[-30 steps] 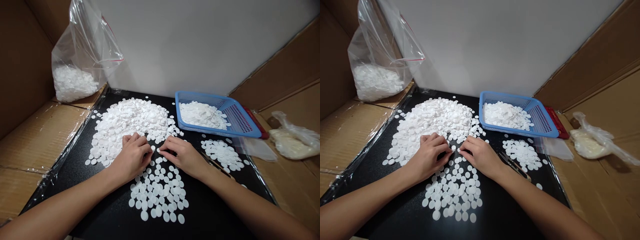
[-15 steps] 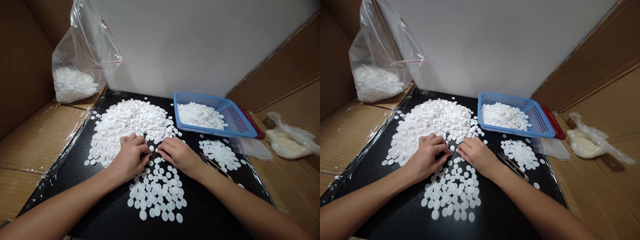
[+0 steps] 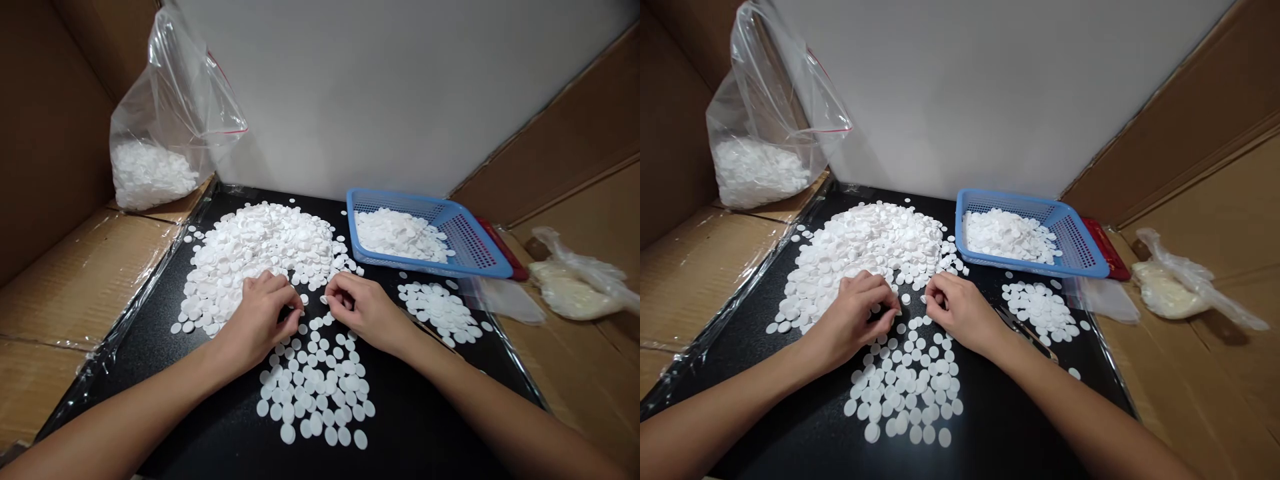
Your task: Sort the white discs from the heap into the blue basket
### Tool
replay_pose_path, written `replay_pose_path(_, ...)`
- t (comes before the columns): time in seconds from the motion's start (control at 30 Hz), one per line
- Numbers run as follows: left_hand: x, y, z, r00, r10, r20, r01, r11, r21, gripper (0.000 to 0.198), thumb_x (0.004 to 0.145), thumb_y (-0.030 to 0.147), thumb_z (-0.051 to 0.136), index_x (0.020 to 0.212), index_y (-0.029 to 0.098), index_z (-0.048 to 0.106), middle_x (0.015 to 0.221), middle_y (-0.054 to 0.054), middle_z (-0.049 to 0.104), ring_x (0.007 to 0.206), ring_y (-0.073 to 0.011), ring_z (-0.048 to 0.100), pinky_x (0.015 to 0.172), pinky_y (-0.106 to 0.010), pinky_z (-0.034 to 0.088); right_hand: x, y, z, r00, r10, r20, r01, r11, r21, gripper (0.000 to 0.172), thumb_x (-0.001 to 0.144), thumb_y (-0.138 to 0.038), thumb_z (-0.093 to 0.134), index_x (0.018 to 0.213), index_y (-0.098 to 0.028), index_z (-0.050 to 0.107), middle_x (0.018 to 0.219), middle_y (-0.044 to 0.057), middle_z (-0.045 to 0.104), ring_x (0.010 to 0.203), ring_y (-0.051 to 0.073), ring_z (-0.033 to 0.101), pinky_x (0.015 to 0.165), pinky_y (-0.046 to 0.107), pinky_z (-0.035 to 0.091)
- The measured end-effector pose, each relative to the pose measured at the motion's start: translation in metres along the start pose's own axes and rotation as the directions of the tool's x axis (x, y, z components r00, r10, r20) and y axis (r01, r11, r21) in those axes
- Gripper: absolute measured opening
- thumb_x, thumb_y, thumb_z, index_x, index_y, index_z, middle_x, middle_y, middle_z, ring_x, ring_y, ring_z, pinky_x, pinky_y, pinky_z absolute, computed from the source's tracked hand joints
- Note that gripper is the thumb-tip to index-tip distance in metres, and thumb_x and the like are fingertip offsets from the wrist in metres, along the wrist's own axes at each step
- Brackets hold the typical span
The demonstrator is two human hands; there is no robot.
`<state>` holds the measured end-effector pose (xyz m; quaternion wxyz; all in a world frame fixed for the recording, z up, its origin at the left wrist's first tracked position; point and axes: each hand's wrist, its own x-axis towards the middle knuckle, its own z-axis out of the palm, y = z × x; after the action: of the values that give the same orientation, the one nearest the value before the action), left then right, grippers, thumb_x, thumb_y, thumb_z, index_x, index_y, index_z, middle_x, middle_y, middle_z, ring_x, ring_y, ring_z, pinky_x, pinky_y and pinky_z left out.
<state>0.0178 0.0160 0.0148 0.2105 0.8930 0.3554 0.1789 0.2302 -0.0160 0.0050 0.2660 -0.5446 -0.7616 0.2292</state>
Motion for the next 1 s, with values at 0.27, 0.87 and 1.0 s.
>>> replay_pose_path(0.27, -0.001, -0.001, 0.007, 0.997, 0.070, 0.034, -0.070, 0.997, 0.017, 0.011, 0.089, 0.009, 0.056, 0.083, 0.018, 0.060, 0.082, -0.001, 0.061, 0.082, -0.0190, 0.048, 0.072, -0.033, 0.030, -0.003, -0.003, 0.005, 0.988, -0.119, 0.103, 0.119, 0.993, 0.004, 0.012, 0.087, -0.012, 0.057, 0.080, -0.021, 0.054, 0.079, 0.000, 0.056, 0.069, 0.015, 0.053, 0.061, 0.026, 0.043)
replay_pose_path(0.87, 0.000, -0.012, -0.013, 0.990, -0.051, -0.132, 0.044, 0.998, -0.052, 0.017, 0.095, 0.012, 0.050, 0.102, 0.021, 0.063, 0.091, -0.002, 0.068, 0.086, -0.0193, 0.057, 0.078, -0.036, 0.039, -0.007, -0.001, -0.001, 0.998, 0.007, 0.056, -0.005, 1.000, -0.019, 0.016, 0.095, -0.016, 0.049, 0.095, -0.023, 0.064, 0.093, 0.006, 0.063, 0.081, 0.019, 0.064, 0.068, 0.033, 0.053)
replay_pose_path(1.0, -0.001, -0.021, -0.028, 0.975, -0.137, -0.173, 0.088, 0.960, -0.266, 0.015, 0.093, 0.013, 0.052, 0.101, 0.020, 0.063, 0.092, -0.002, 0.069, 0.087, -0.0174, 0.063, 0.076, -0.032, 0.047, -0.010, -0.011, -0.005, 0.982, 0.045, 0.185, -0.056, 0.997, 0.055, 0.020, 0.096, -0.016, 0.050, 0.090, -0.023, 0.067, 0.092, 0.004, 0.065, 0.082, 0.019, 0.065, 0.069, 0.032, 0.053)
